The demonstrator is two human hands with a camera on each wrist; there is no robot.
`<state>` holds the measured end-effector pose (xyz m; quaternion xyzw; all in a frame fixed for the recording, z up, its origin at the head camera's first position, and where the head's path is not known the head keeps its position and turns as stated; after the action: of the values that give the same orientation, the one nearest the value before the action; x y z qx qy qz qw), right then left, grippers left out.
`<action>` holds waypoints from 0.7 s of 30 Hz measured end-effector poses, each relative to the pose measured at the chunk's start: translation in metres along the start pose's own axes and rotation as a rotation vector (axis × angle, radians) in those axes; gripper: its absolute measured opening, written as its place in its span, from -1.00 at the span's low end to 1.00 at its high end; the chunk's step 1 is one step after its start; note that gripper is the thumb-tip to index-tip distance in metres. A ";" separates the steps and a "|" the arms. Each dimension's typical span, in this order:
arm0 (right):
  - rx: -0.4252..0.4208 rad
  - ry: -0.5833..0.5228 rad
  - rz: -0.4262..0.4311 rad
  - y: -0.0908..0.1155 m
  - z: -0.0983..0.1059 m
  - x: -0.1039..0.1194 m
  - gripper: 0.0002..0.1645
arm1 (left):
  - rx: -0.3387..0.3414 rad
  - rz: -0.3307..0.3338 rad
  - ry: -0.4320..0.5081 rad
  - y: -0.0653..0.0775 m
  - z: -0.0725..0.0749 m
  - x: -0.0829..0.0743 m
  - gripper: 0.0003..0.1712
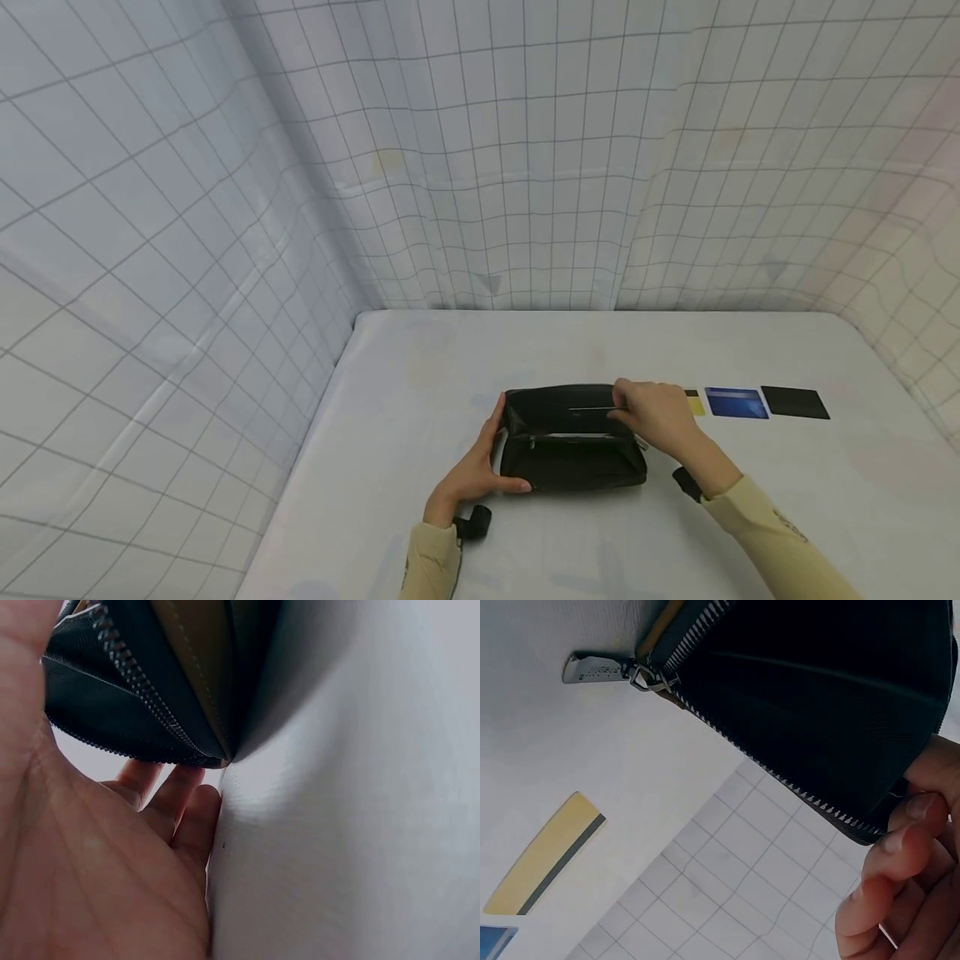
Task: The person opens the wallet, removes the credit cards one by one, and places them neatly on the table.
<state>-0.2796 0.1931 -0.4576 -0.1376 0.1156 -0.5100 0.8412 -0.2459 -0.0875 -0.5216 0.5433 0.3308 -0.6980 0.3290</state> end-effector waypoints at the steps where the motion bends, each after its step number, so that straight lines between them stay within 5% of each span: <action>1: -0.002 -0.008 -0.002 0.000 0.000 0.000 -0.65 | -0.003 -0.005 -0.002 0.000 0.000 0.000 0.43; 8: -0.035 -0.029 -0.020 0.003 -0.002 -0.002 -0.69 | -0.015 -0.030 -0.013 -0.001 -0.001 0.002 0.45; 15: -0.057 -0.036 -0.022 0.005 -0.003 -0.001 -0.67 | -0.035 -0.019 -0.028 -0.006 0.002 0.033 0.50; 21: -0.077 -0.039 -0.029 0.006 -0.005 -0.003 -0.66 | -0.031 -0.022 -0.019 -0.006 0.003 0.037 0.48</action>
<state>-0.2773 0.1981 -0.4639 -0.1812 0.1167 -0.5144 0.8300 -0.2595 -0.0902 -0.5560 0.5277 0.3445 -0.7014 0.3330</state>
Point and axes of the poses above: each hand's wrist, its own y-axis away from the middle knuckle, its own z-axis out of the back of the hand, x = y × z, the point moved 3 cm from there along -y, towards the middle knuckle, and after that the axes turned 13 degrees about y, right-handed, at the moved point
